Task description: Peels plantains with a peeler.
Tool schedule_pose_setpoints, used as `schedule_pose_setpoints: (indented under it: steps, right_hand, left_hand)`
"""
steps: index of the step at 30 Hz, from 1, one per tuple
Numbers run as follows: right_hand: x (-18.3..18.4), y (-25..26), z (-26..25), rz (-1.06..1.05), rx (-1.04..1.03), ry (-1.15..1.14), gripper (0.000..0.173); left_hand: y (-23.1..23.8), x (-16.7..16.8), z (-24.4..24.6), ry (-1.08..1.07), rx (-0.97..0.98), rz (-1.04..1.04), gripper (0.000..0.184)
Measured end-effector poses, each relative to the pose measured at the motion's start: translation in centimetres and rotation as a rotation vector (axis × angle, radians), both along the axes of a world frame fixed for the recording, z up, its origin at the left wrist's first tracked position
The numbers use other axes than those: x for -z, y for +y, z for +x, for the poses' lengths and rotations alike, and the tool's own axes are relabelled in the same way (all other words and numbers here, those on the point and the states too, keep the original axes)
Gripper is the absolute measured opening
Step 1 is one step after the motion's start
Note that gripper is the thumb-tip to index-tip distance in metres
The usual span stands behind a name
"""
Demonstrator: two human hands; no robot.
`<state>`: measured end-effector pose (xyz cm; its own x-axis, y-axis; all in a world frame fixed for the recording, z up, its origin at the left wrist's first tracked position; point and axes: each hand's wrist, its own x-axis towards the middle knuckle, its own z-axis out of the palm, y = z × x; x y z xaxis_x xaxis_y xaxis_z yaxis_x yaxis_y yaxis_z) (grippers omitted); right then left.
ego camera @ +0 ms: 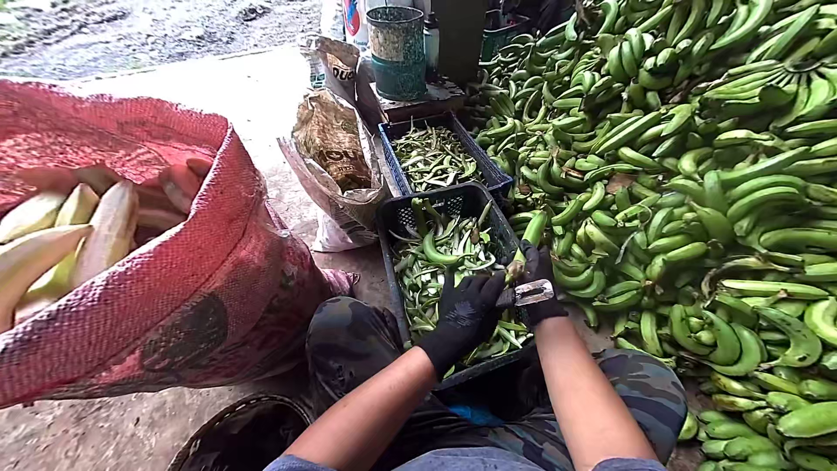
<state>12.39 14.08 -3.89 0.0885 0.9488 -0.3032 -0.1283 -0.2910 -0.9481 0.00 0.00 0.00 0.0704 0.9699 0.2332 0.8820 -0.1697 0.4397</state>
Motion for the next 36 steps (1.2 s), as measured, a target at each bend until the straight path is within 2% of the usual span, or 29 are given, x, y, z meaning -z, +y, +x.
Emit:
schedule_pose_setpoints:
  steps: [2, 4, 7, 9, 11, 13, 15, 17, 19, 20, 22, 25, 29, 31, 33, 35, 36]
  right_hand:
    - [0.1, -0.6, -0.7, 0.154, 0.069, -0.077, 0.044]
    - [-0.4, -0.4, -0.3, 0.176, 0.112, -0.192, 0.054]
    - [0.6, 2.5, 2.6, 0.165, 0.225, -0.151, 0.063]
    - [-0.6, 2.8, 3.8, 0.207, 0.225, -0.176, 0.061]
    - [-2.5, 0.7, 4.1, 0.272, 0.148, -0.192, 0.057]
    - [-4.2, 0.2, 3.6, 0.356, 0.102, -0.070, 0.053]
    - [-5.0, -0.1, 3.3, 0.417, 0.059, 0.088, 0.052]
    - [-5.8, -1.7, 3.3, 0.439, -0.008, 0.141, 0.056]
    - [-6.4, -2.7, 3.1, 0.455, -0.024, 0.128, 0.059]
    - [-6.7, -3.2, 3.0, 0.470, -0.027, 0.113, 0.060]
    - [-7.2, -4.1, 2.9, 0.492, -0.044, 0.135, 0.061]
    - [-7.4, -4.7, 3.3, 0.522, -0.072, 0.143, 0.057]
    - [-6.8, -4.4, 3.5, 0.552, -0.069, 0.111, 0.055]
    - [-7.1, -4.5, 3.4, 0.548, -0.079, 0.138, 0.053]
    - [-8.0, -5.0, 3.1, 0.521, -0.098, 0.220, 0.051]
    - [-8.9, -5.0, 2.9, 0.478, -0.154, 0.366, 0.049]
    - [-9.3, -4.5, 3.0, 0.457, -0.187, 0.433, 0.048]
  left_hand:
    - [-0.9, -1.1, 0.0, -0.050, -0.028, -0.166, 0.051]
    - [-2.4, -2.5, -0.5, -0.061, -0.006, -0.222, 0.050]
    - [-4.9, -4.3, -1.8, -0.042, 0.057, -0.114, 0.047]
    - [-4.2, -5.0, -2.7, -0.004, 0.031, -0.025, 0.043]
    - [-2.1, -5.0, -3.6, 0.094, -0.068, -0.002, 0.044]
    - [0.3, -5.0, -4.2, 0.123, -0.131, 0.001, 0.047]
    - [1.1, -4.8, -4.0, 0.000, -0.093, 0.039, 0.046]
    - [1.3, -3.3, -3.2, -0.363, 0.016, -0.008, 0.041]
    - [1.5, -1.4, -2.1, -0.814, 0.066, -0.205, 0.057]
    - [1.6, -0.4, -1.5, -0.960, 0.081, -0.252, 0.060]
    - [1.5, 1.2, -0.4, -1.145, 0.117, -0.294, 0.050]
    - [1.6, 1.6, 0.3, -1.252, 0.181, -0.240, 0.049]
    - [0.9, -3.1, 0.7, -1.222, 0.268, 0.003, 0.053]
    - [0.7, -3.9, 1.0, -1.240, 0.270, 0.025, 0.057]
    - [1.1, -1.4, 0.7, -1.163, 0.171, -0.175, 0.050]
    - [1.3, 2.3, -0.4, -1.096, 0.113, -0.453, 0.053]
    - [1.4, 3.0, -0.5, -1.107, 0.078, -0.517, 0.053]
